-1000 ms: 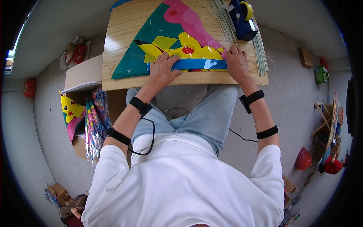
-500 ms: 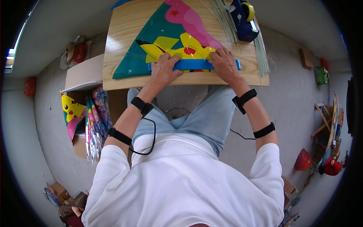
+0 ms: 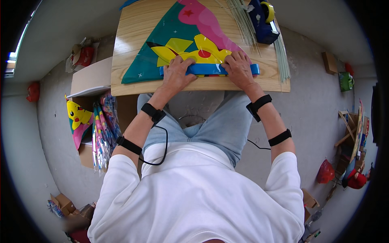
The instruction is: The person assembles a Pikachu-themed kite by applying blue tape to secure the edges and attaching a blue ribbon to the frame. They fold and smooth the kite material, then roll it up on the wooden board.
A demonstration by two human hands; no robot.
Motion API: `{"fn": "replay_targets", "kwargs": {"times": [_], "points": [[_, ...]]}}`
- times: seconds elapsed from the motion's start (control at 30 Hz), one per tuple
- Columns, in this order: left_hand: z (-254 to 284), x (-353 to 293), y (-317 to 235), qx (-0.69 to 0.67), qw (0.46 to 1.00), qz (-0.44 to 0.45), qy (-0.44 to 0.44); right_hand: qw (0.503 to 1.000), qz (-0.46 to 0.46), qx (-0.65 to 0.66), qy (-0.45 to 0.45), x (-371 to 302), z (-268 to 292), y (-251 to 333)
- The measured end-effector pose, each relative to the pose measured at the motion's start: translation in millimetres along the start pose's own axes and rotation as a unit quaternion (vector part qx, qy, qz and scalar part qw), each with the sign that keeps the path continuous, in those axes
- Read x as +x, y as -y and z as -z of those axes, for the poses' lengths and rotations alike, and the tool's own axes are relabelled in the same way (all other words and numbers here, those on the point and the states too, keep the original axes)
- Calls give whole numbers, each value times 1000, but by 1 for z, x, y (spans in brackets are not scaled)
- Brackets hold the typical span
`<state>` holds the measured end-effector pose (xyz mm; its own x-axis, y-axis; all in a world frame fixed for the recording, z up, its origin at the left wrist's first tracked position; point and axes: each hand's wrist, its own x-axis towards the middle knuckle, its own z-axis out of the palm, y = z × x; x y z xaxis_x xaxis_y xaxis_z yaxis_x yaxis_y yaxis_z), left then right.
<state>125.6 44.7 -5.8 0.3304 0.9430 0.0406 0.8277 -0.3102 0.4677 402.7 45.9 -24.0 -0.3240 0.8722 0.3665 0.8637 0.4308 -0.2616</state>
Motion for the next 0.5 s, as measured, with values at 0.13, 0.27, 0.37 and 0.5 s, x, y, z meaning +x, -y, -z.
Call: {"fn": "replay_targets", "kwargs": {"times": [0.13,0.27,0.37,0.5], "points": [[1,0,-2,-3,1000,7,5,1000,2,3,-7,-4,-5,-3],[1,0,-2,-5,1000,8,8,999,15,-2,-28,-7,-11,-7],[2,0,-1,-14,1000,11,12,999,17,-6,-43,-8,-15,-8],[4,-1,4,-42,999,9,8,998,18,-7,-57,-9,-18,-8]]}}
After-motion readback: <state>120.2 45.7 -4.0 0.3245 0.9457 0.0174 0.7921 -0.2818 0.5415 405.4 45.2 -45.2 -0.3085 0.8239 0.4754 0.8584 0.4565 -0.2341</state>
